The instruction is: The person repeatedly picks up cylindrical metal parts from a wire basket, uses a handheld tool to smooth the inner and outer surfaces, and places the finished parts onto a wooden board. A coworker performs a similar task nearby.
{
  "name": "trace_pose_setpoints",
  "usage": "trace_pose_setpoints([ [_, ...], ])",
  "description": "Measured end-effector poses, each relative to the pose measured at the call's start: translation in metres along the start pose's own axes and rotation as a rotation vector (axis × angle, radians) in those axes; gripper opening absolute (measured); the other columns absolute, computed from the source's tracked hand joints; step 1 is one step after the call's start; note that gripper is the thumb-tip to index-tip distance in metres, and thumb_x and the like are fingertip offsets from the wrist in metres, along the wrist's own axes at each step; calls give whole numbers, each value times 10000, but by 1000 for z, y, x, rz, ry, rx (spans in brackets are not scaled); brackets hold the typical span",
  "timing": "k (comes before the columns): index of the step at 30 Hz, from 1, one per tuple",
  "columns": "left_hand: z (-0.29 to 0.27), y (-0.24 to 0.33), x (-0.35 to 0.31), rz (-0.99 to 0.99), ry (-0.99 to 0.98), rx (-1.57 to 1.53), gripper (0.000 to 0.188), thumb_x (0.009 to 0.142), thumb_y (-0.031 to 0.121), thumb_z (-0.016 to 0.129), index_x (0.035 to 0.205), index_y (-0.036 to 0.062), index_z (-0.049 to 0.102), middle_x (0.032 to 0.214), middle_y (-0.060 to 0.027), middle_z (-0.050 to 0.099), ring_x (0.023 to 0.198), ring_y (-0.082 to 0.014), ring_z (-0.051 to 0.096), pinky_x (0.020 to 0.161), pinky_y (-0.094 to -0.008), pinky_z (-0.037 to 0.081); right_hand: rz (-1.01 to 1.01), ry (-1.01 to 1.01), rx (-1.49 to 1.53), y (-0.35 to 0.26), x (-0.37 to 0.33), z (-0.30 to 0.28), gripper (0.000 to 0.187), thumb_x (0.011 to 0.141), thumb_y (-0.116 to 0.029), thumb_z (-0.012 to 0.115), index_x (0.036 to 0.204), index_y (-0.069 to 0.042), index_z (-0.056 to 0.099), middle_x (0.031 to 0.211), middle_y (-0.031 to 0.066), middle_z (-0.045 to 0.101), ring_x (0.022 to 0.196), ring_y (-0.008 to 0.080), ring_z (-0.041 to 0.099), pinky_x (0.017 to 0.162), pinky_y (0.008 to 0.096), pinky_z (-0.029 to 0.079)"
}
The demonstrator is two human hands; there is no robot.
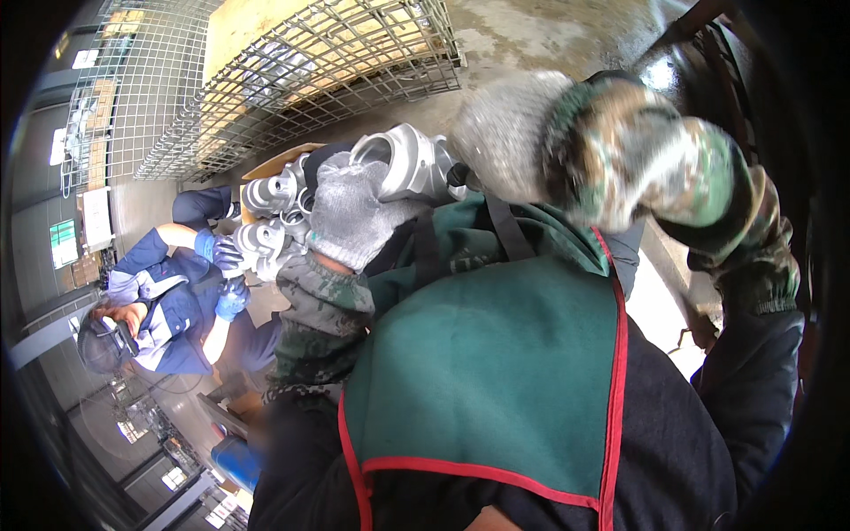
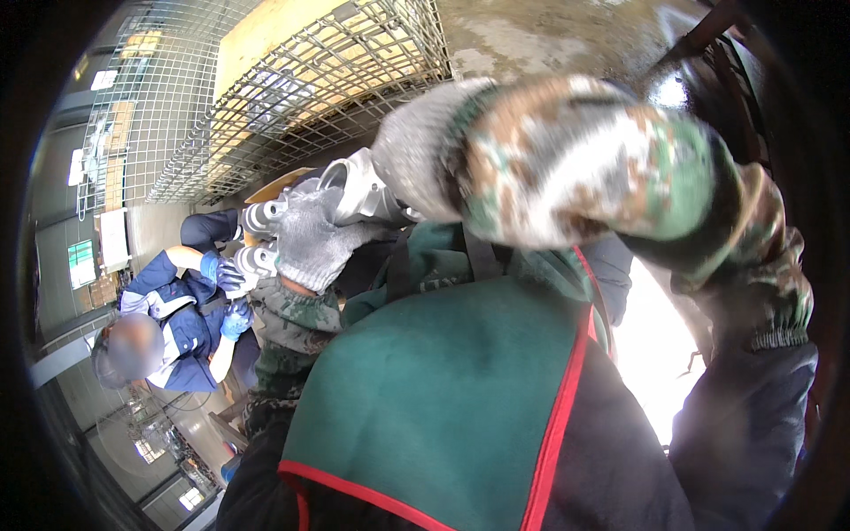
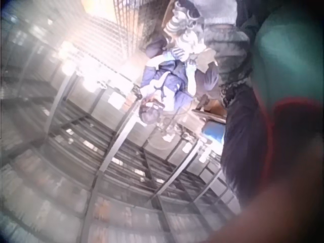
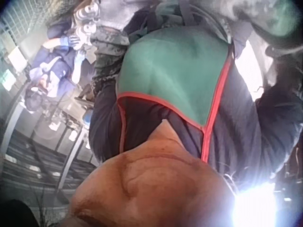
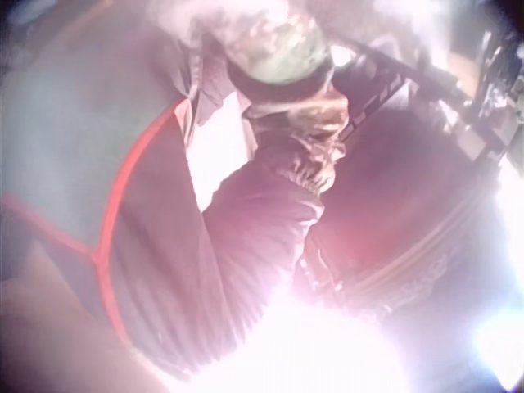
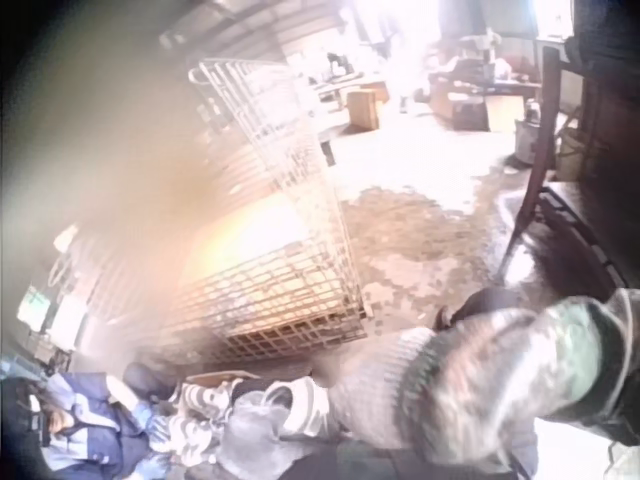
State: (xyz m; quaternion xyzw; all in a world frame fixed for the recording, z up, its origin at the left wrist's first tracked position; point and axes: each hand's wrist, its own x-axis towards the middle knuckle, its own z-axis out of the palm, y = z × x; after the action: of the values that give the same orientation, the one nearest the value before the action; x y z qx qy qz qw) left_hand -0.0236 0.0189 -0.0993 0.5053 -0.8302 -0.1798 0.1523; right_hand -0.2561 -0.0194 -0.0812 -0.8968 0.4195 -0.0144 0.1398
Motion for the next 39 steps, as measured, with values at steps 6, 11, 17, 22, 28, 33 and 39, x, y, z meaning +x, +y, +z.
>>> trace_pose_setpoints([
  [6,-1,-5,-27,-170,-24,-110,455,521,374,875,790,45,714,770,-155,656,709,-339,640,649,-406,506,271,220,95,-16,36,17,121,725,-143,711,843,-140,738,751,45,686,711,207,680,620,328,552],
  [11,-2,-1,-14,-100,-15,-318,463,527,271,898,895,44,732,862,-132,688,794,-320,657,713,-381,517,148,-240,611,41,24,10,187,762,-228,763,922,-130,759,679,2,683,520,75,594,462,229,494],
  [17,-8,-11,-34,-479,-48,-838,439,614,110,857,1003,-9,690,939,-107,710,830,-218,686,735,-330,545,83,-545,978,55,4,42,288,883,-217,673,1096,-24,685,888,76,700,776,131,648,684,274,532],
  [22,-23,-23,-36,-545,-164,-1126,453,644,-95,718,1086,-92,618,950,-138,707,856,-195,684,756,-309,562,-274,67,941,56,-6,50,309,876,-70,632,1172,14,603,1025,111,662,947,163,620,863,290,492],
  [28,-16,-38,-51,-518,-203,-1161,561,488,3,811,1018,-60,640,942,-116,703,867,-195,679,804,-316,548,-303,-6,599,20,1,5,781,546,-432,879,1150,-57,555,1006,127,647,953,326,647,814,409,525],
  [33,-14,-44,-56,-400,-268,-1084,603,641,139,878,1131,-58,589,1023,-128,685,910,-191,673,803,-321,555,-346,42,518,13,-1,-6,757,538,-475,852,1102,-44,589,1003,171,638,983,352,624,837,434,505],
  [39,-12,-38,-61,-253,-192,-992,473,802,130,761,1179,-61,550,1055,-148,669,910,-204,679,781,-316,575,-453,52,488,16,2,4,886,539,-604,824,1138,-11,550,997,170,638,929,375,636,769,443,520],
])
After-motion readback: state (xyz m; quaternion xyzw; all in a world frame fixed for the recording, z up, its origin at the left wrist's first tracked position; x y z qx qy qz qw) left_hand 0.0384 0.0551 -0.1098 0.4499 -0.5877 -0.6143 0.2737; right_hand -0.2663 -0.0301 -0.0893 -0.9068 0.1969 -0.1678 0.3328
